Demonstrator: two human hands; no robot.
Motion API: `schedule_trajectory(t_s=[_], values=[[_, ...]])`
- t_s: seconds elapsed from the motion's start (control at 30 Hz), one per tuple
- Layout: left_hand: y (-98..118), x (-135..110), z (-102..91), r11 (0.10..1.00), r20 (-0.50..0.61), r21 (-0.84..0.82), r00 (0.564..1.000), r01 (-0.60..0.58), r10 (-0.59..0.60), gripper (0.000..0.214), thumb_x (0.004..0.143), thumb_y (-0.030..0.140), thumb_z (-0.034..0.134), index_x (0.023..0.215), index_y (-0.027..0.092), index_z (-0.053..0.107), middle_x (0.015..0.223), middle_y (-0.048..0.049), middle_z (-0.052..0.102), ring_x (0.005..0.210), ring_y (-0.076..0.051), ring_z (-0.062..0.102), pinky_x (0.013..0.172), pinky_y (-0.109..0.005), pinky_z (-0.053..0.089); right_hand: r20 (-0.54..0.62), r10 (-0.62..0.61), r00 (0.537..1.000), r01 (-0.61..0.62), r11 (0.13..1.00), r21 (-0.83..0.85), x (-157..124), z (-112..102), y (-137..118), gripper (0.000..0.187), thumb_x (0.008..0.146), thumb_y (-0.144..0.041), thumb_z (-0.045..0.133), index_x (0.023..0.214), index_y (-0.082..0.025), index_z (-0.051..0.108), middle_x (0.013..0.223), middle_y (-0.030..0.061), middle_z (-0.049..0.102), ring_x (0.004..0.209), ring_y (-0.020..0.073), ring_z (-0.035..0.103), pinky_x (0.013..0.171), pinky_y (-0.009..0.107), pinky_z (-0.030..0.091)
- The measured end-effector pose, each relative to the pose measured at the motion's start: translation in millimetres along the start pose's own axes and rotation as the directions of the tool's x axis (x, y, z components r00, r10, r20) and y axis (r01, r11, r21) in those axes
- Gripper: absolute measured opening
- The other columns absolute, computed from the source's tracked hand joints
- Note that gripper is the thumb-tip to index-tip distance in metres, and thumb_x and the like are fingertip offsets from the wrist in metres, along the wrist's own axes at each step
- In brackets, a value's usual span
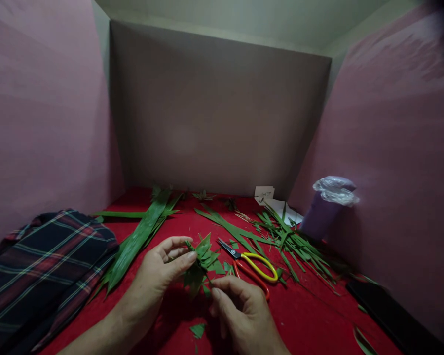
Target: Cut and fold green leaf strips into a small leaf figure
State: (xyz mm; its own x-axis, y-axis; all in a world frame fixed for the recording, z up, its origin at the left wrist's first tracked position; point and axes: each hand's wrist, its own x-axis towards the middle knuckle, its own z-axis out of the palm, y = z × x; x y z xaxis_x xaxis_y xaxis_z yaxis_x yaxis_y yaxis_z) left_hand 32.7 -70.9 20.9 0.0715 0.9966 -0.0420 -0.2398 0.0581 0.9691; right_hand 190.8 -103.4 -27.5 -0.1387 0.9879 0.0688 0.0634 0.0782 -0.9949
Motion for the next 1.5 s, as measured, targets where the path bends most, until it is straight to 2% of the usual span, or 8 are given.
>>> schedule_trajectory(t_s=[0.13,0.27,0.47,0.87,1.03,1.17,1.33,1.5], values=[[0,0,2.0,0.999,-0.006,-0.027,0.999,0.037,-0.038,0.031,0.061,0.025,0.073,0.087,0.018,0.057,0.073,0.0011,0.061,0.064,-0.013,0.060,0.056,-0.024,0.048,-0.016,0.051,0.999,-0.050,0.997,0.060,2,3,0,0.035,0.075,-0.047,0.056,0.074,-0.012,0.060,0.052,-0.0015,0.054,0.032,0.0034,0.038,0.032,0.016,0.026],[-1,1,1.0,0.999,0.002,-0.018,1.000,0.027,-0.027,0.036,0.060,0.025,0.074,0.090,0.019,0.056,0.075,0.0008,0.060,0.065,-0.013,0.059,0.056,-0.024,0.049,-0.026,0.054,0.998,-0.051,0.994,0.096,3,4,1,0.035,0.073,-0.048,0.058,0.073,-0.013,0.060,0.051,-0.0014,0.054,0.031,0.0034,0.039,0.031,0.016,0.027],[-4,1,-0.2,0.998,-0.002,0.049,1.000,-0.028,0.028,0.034,0.062,0.023,0.073,0.091,0.019,0.057,0.081,0.0001,0.060,0.070,-0.013,0.059,0.061,-0.024,0.049,-0.001,0.044,0.999,-0.044,0.993,0.114,2,3,2,0.031,0.076,-0.043,0.056,0.076,-0.012,0.061,0.053,-0.0012,0.055,0.032,0.0032,0.040,0.032,0.015,0.028],[-1,-1,-1.0,0.995,-0.034,0.095,0.999,-0.019,0.022,0.034,0.062,0.024,0.072,0.093,0.020,0.059,0.086,-0.0028,0.062,0.073,-0.015,0.060,0.066,-0.026,0.047,-0.026,0.033,0.999,-0.030,0.994,0.102,1,3,0,0.024,0.077,-0.035,0.055,0.073,-0.012,0.060,0.051,-0.0022,0.054,0.031,0.0024,0.040,0.031,0.013,0.027],[-3,0,-2.8,0.997,-0.001,0.059,0.999,-0.041,0.041,0.035,0.061,0.023,0.073,0.094,0.019,0.061,0.090,-0.0044,0.064,0.076,-0.016,0.060,0.068,-0.026,0.046,-0.037,0.031,0.999,-0.026,0.990,0.136,2,3,3,0.024,0.077,-0.036,0.056,0.074,-0.012,0.059,0.051,-0.0021,0.056,0.031,0.0024,0.040,0.031,0.013,0.027],[-2,0,-2.2,0.999,-0.024,0.028,0.999,-0.024,0.024,0.035,0.058,0.024,0.075,0.091,0.019,0.062,0.090,-0.0049,0.064,0.072,-0.016,0.061,0.066,-0.026,0.047,-0.034,0.018,0.999,-0.013,0.988,0.152,1,4,3,0.026,0.076,-0.038,0.057,0.075,-0.012,0.060,0.051,-0.0025,0.055,0.031,0.0021,0.039,0.031,0.013,0.027],[2,-1,0.5,1.000,-0.004,-0.012,1.000,-0.001,0.001,0.034,0.059,0.022,0.074,0.090,0.017,0.060,0.082,-0.0035,0.064,0.068,-0.015,0.061,0.062,-0.025,0.048,-0.031,0.016,0.999,-0.012,0.991,0.135,1,3,-3,0.029,0.076,-0.041,0.057,0.074,-0.012,0.059,0.049,-0.0025,0.054,0.031,0.0025,0.039,0.031,0.013,0.027],[-1,0,-0.3,0.991,0.051,-0.106,0.996,0.079,-0.074,0.034,0.062,0.020,0.073,0.090,0.016,0.054,0.070,-0.0012,0.064,0.063,-0.014,0.061,0.058,-0.026,0.050,-0.017,0.033,0.999,-0.031,0.993,0.110,-1,2,-7,0.032,0.075,-0.045,0.057,0.070,-0.013,0.057,0.047,-0.0034,0.052,0.031,0.0029,0.038,0.030,0.014,0.026]])
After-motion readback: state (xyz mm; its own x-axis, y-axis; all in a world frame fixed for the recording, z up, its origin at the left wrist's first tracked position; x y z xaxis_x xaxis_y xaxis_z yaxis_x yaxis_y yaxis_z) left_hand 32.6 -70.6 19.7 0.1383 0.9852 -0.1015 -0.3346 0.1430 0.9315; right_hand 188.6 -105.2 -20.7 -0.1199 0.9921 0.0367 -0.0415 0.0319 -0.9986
